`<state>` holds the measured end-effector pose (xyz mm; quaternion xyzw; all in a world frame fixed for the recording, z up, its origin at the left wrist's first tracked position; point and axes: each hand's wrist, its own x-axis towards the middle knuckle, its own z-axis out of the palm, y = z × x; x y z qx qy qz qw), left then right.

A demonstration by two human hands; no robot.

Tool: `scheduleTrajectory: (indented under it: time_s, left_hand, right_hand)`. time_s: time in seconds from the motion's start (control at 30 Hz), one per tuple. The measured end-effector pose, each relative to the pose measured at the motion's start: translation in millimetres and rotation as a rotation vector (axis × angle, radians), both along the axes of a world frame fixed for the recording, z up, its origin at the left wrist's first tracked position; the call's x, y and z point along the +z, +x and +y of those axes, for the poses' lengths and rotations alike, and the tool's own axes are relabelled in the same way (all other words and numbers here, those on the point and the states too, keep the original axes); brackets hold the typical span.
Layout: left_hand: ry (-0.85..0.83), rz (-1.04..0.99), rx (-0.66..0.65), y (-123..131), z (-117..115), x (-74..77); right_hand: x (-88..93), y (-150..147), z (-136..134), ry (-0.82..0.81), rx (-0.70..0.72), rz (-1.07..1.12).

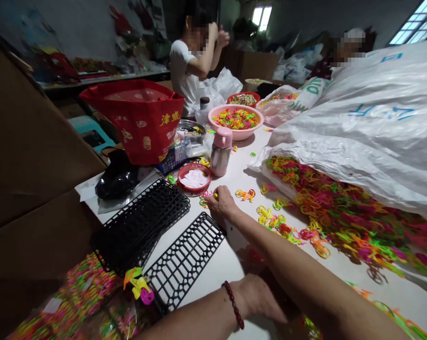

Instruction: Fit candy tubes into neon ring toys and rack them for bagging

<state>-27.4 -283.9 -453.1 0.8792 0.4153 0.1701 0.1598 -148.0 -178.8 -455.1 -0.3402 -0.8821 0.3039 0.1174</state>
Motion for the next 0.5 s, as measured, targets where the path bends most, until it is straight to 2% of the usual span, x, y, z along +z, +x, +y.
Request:
scheduleTrajectory:
  time_s: [0.07,0.23,0.37,0.5]
  left_hand:
    - [0.008,-0.035,-0.038,1.3,0.9,-7.5]
    - [-0.332,-0.274,0.194,0.1,-6.8,-18.8]
    - [-0.424,-0.28,0.281,-2.7,-12.2,-12.7]
    - [-0.436,-0.268,0.333,-4.5,-14.2,-4.7]
  right_hand:
    - [-1.2,6.1,3.0,-0.061,-0.061,0.071]
    - [1.7,13.1,19.4,-0.463,-0.218,0.22]
    - [13.1,23.4,32.4,-0.652,-0.226,0.294]
    - [24.9,36.5,29.9,-0.771,-0.224,0.323]
